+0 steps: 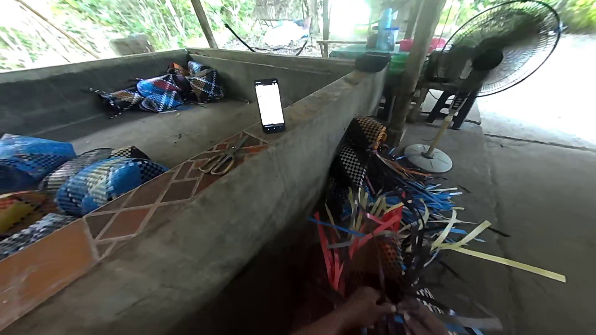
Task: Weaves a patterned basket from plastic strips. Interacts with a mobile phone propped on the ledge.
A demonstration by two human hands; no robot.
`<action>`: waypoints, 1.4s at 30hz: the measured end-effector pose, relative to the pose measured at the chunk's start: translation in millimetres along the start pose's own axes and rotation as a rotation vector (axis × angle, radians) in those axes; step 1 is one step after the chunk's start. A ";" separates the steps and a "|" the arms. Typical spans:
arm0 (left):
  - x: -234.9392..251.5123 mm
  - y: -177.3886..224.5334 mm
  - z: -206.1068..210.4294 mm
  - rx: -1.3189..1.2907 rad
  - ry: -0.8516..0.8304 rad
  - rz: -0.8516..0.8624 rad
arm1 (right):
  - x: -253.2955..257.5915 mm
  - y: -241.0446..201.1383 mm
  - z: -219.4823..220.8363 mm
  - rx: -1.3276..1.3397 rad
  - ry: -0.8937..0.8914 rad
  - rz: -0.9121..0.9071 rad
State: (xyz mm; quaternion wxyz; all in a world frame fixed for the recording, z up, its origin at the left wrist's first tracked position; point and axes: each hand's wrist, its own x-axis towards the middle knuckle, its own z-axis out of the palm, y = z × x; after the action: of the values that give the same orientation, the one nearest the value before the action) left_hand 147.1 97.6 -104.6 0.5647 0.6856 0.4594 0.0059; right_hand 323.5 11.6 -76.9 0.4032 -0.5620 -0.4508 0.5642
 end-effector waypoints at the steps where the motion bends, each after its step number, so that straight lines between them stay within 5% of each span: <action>1: -2.6 -1.2 1.0 0.003 -0.015 0.074 | 4.5 -9.8 4.5 0.022 0.050 -0.013; 5: -20.4 -6.7 11.6 0.099 -0.031 0.409 | 19.8 -48.1 17.9 0.210 0.126 -0.126; 9: -37.3 -17.0 19.5 0.239 -0.082 0.534 | 28.8 -69.7 6.1 0.202 0.058 -0.241; 13: -18.5 -36.9 -4.7 0.154 0.014 0.397 | 37.6 -39.8 -13.6 -0.132 0.137 -0.067; 18: 0.8 -26.0 -24.6 0.292 -0.034 0.268 | 41.3 -18.1 -16.1 -0.792 -0.011 0.133; 24: -11.6 0.1 -26.1 0.407 -0.078 0.155 | 59.9 -11.3 -11.3 -0.698 0.010 0.378; 26: -10.9 -4.2 -27.0 0.374 -0.048 0.107 | 62.2 -7.0 -10.2 -0.617 0.028 0.267; 29: -3.8 -8.9 -28.4 0.197 0.030 -0.058 | 57.3 -0.1 -6.5 -0.598 0.040 -0.159; 32: 4.8 -14.5 -28.1 0.123 0.084 -0.048 | 55.0 13.2 8.5 -0.677 -0.042 -0.512; 37: -15.1 -19.1 -39.0 0.151 0.121 0.187 | 55.3 21.1 28.3 -0.624 -0.041 -0.513; 42: -61.9 -12.5 -143.4 0.106 0.191 0.500 | 52.1 11.6 32.3 -0.635 -0.098 -0.408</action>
State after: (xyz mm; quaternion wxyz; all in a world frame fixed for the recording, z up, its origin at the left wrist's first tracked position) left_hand 28.0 167.7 -30.7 0.4631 0.8027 0.3266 0.1859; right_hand 289.6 56.8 -103.4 0.2911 -0.5300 -0.7245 0.3308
